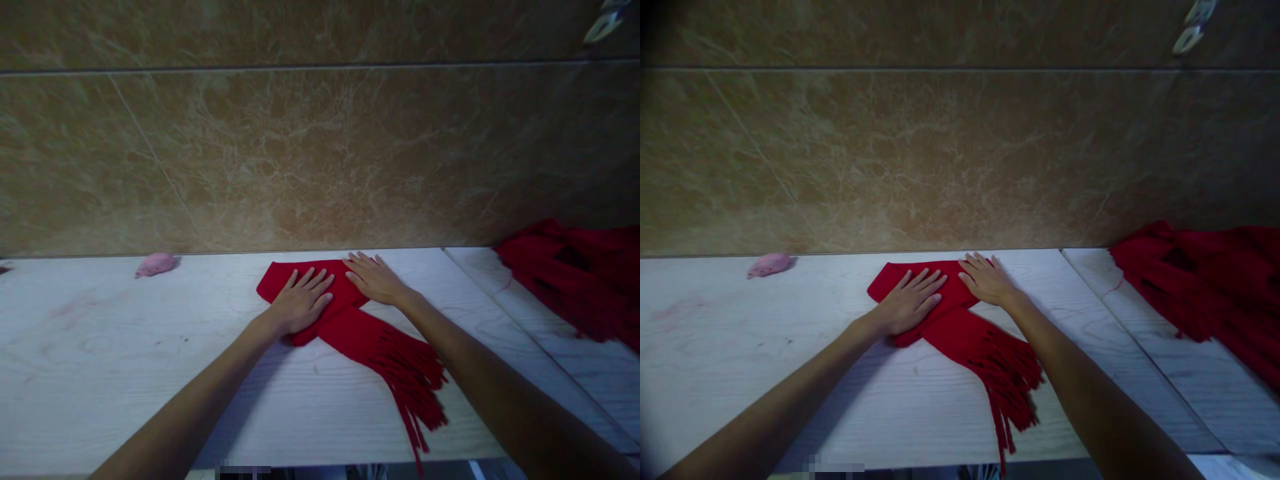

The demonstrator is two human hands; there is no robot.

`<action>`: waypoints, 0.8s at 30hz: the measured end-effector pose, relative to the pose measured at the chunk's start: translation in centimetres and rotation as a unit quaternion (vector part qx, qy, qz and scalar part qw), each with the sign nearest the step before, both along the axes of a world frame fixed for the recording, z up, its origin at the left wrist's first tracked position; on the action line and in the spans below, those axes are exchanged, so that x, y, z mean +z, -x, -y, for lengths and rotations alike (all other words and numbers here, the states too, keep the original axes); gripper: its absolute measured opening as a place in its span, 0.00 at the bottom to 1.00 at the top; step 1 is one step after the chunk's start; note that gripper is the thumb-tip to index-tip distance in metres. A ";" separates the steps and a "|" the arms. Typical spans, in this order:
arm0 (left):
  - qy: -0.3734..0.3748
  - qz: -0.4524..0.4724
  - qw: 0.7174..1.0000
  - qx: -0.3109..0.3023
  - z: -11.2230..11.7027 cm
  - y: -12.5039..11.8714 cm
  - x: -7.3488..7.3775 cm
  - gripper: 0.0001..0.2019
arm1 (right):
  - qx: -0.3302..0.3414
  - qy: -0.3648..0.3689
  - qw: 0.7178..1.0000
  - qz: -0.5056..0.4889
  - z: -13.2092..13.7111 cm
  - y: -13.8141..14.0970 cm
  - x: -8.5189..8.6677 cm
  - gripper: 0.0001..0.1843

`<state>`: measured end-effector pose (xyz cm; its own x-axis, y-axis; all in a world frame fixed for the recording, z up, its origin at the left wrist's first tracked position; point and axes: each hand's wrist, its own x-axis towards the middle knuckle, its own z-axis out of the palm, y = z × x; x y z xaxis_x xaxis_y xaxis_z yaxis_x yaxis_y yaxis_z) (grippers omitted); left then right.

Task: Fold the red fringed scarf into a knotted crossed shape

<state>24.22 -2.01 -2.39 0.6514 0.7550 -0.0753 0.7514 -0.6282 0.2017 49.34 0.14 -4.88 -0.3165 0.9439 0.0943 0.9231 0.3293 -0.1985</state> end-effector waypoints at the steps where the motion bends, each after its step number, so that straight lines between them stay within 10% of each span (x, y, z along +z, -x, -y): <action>1: -0.004 0.001 1.000 0.002 -0.2 0.4 -0.3 0.32 | -0.009 0.002 1.000 -0.008 -0.3 -0.4 -0.2 0.35; 13: -0.151 0.035 0.988 -0.004 5.3 1.6 2.0 0.28 | 0.008 -0.058 0.995 -0.085 1.1 -2.5 0.3 0.31; 24: -0.170 -0.001 0.985 0.015 7.0 2.4 1.0 0.15 | 0.113 -0.026 0.987 -0.113 4.5 -3.1 0.1 0.37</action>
